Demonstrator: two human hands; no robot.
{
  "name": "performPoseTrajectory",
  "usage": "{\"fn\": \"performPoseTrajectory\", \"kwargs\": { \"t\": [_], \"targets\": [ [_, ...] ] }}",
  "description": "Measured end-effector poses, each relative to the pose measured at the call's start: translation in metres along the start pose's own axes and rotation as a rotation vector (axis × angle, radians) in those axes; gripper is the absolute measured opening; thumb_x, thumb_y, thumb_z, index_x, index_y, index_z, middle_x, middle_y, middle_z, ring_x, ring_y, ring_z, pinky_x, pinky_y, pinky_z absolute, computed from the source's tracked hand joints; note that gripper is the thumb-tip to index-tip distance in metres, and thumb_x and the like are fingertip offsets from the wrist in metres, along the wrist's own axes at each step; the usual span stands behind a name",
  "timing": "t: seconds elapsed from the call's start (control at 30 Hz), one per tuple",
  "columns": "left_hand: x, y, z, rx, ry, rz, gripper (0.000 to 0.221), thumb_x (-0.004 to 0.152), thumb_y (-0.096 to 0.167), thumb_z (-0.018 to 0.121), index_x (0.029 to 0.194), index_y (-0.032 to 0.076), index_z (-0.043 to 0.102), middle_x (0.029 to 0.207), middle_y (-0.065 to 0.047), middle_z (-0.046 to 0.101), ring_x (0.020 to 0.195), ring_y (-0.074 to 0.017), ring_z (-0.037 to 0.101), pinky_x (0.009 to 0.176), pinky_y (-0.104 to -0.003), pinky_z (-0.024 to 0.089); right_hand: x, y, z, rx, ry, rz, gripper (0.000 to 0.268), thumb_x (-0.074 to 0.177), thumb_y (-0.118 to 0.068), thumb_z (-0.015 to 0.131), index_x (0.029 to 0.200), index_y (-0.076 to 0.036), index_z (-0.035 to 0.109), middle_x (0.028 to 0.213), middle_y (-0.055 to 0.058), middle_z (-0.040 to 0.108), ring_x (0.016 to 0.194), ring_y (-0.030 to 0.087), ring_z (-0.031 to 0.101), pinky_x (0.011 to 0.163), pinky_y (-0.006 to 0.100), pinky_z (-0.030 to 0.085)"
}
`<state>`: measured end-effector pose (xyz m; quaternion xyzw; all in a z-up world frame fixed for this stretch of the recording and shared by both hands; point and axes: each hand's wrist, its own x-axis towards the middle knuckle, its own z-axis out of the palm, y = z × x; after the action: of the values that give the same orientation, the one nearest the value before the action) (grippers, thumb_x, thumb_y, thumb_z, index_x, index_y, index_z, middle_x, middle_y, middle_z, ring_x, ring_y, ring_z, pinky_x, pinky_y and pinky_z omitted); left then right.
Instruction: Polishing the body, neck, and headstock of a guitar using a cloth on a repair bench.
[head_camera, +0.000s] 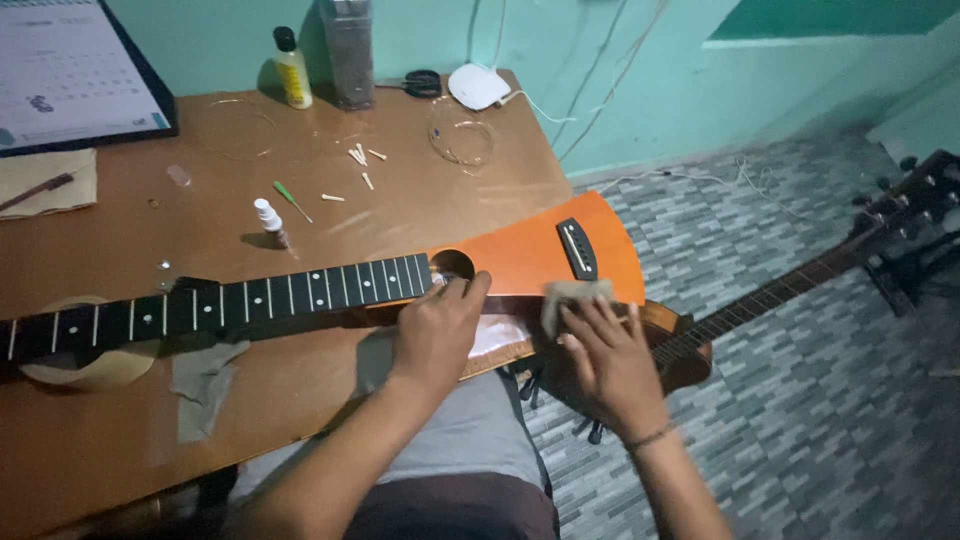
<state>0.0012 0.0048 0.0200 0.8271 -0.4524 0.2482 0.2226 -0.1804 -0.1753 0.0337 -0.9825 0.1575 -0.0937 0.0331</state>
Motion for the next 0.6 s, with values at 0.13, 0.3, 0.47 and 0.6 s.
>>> {"fn": "performPoseTrajectory", "kwargs": {
  "t": [0.13,0.3,0.47,0.6],
  "targets": [
    [-0.002,-0.003,0.006,0.065,0.024,0.066,0.028,0.083,0.002,0.072,0.104,0.020,0.069,0.063,-0.001,0.064,0.056,-0.0196,0.071,0.060,-0.030,0.059,0.010,0.004,0.006,0.109,0.118,0.074,0.041,0.107,-0.039,0.045,0.139,-0.020,0.063,0.142,0.012,0.063,0.139,0.030,0.052,0.125,0.056,0.017],
    [-0.007,-0.002,0.006,0.085,-0.013,0.035,0.027,0.085,0.004,0.069,0.103,0.025,0.067,0.063,0.003,0.065,0.059,-0.0175,0.073,0.062,-0.028,0.060,0.016,0.063,0.021,0.057,0.136,0.254,0.034,0.110,-0.037,0.046,0.134,-0.021,0.064,0.134,0.012,0.069,0.134,0.030,0.058,0.126,0.059,0.021],
    [-0.006,-0.002,0.003,0.070,-0.008,0.029,0.030,0.085,0.001,0.069,0.104,0.024,0.069,0.063,0.002,0.064,0.056,-0.0179,0.072,0.060,-0.028,0.059,0.037,0.007,-0.011,0.149,0.046,0.220,0.050,0.111,-0.038,0.039,0.148,-0.008,0.052,0.149,0.023,0.053,0.143,0.038,0.043,0.124,0.060,0.015],
    [-0.006,-0.002,0.005,0.094,0.015,0.033,0.030,0.085,0.002,0.071,0.104,0.025,0.068,0.064,0.003,0.064,0.057,-0.0166,0.072,0.066,-0.028,0.060,0.036,0.002,-0.009,0.158,0.004,0.135,0.058,0.110,-0.037,0.039,0.158,-0.005,0.039,0.159,0.024,0.041,0.147,0.043,0.035,0.122,0.061,0.014]
  ]
}}
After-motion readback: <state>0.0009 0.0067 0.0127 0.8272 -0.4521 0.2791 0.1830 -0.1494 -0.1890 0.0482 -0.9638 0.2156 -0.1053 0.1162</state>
